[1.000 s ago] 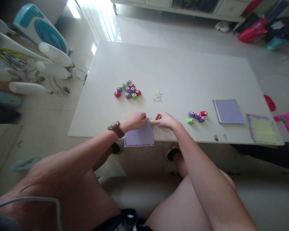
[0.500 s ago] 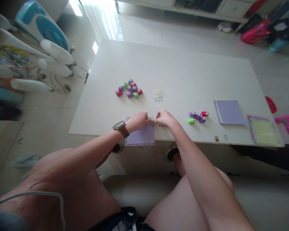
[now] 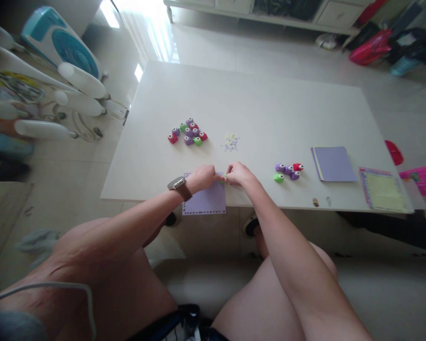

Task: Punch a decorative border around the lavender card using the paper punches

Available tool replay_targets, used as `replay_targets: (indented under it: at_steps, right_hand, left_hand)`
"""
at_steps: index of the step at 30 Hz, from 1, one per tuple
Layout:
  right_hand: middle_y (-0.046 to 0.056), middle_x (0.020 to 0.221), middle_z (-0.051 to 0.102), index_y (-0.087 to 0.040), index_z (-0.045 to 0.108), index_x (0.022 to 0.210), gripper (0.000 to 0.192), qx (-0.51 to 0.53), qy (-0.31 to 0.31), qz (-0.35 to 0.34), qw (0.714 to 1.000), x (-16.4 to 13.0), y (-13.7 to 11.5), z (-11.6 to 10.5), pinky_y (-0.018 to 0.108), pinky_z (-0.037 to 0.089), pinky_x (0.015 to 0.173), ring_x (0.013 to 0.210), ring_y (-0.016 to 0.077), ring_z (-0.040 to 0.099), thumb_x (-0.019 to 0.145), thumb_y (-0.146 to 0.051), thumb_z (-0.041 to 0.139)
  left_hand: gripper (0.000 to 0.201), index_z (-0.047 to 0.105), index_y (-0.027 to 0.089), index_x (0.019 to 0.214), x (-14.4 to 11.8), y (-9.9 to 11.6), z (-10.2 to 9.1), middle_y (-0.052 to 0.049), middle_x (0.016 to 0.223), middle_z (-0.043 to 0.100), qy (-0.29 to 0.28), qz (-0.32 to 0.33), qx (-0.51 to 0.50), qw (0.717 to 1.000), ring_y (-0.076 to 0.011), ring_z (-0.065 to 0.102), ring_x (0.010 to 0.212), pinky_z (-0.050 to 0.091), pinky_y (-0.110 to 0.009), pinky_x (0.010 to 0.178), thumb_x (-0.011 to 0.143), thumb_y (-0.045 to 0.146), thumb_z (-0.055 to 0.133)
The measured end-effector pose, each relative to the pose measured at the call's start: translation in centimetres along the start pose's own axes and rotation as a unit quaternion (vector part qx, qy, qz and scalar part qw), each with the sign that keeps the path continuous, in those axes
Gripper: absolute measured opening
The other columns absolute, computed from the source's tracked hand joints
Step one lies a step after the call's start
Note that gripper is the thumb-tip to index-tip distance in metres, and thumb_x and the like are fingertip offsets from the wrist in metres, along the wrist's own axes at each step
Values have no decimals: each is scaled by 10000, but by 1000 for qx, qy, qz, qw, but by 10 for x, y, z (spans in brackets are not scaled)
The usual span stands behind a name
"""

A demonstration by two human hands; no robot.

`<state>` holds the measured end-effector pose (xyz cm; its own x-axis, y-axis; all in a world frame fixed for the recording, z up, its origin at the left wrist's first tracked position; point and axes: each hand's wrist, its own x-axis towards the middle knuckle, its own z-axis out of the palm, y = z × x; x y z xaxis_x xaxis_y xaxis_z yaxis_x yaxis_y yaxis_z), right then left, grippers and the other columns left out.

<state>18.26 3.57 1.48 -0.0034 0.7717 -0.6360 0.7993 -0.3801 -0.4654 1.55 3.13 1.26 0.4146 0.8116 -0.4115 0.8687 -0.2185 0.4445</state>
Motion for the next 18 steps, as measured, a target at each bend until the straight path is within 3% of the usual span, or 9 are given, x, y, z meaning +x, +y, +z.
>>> replay_targets:
  at_steps: [4, 9, 13, 18]
  right_hand:
    - [36, 740, 722, -187, 624, 837, 248, 8, -18, -6, 1000, 3, 3, -2, 241, 503, 615, 643, 149, 664, 747, -249, 846]
    - [72, 811, 756, -173, 668, 907, 244, -59, -33, -38, 997, -5, 2, -13, 252, 494, 634, 732, 182, 692, 818, -347, 813]
    - [87, 914, 780, -164, 697, 970, 232, -109, -24, -38, 993, -15, 4, -24, 250, 499, 688, 812, 190, 709, 864, -360, 762]
    - [99, 1044, 781, -165, 709, 1047, 272, -140, -2, -31, 990, -25, 6, -32, 254, 500, 733, 897, 199, 714, 877, -375, 736]
  left_hand:
    - [475, 733, 146, 961, 3, -1, -8, -158, 938, 763, -33, -1, -12, 999, -274, 723, 948, 477, -301, 747, 952, 595, 581]
    - [452, 745, 135, 916, 3, -5, -20, -124, 815, 755, -83, 18, -6, 996, -240, 705, 830, 461, -292, 676, 971, 536, 543]
    - [302, 748, 129, 985, -2, -8, -23, -111, 966, 781, -108, 41, 17, 993, -208, 695, 875, 478, -277, 715, 969, 331, 524]
    - [288, 680, 102, 1143, -10, -10, -20, -135, 1180, 736, -80, 62, 40, 994, -212, 675, 1037, 508, -268, 841, 897, 155, 540]
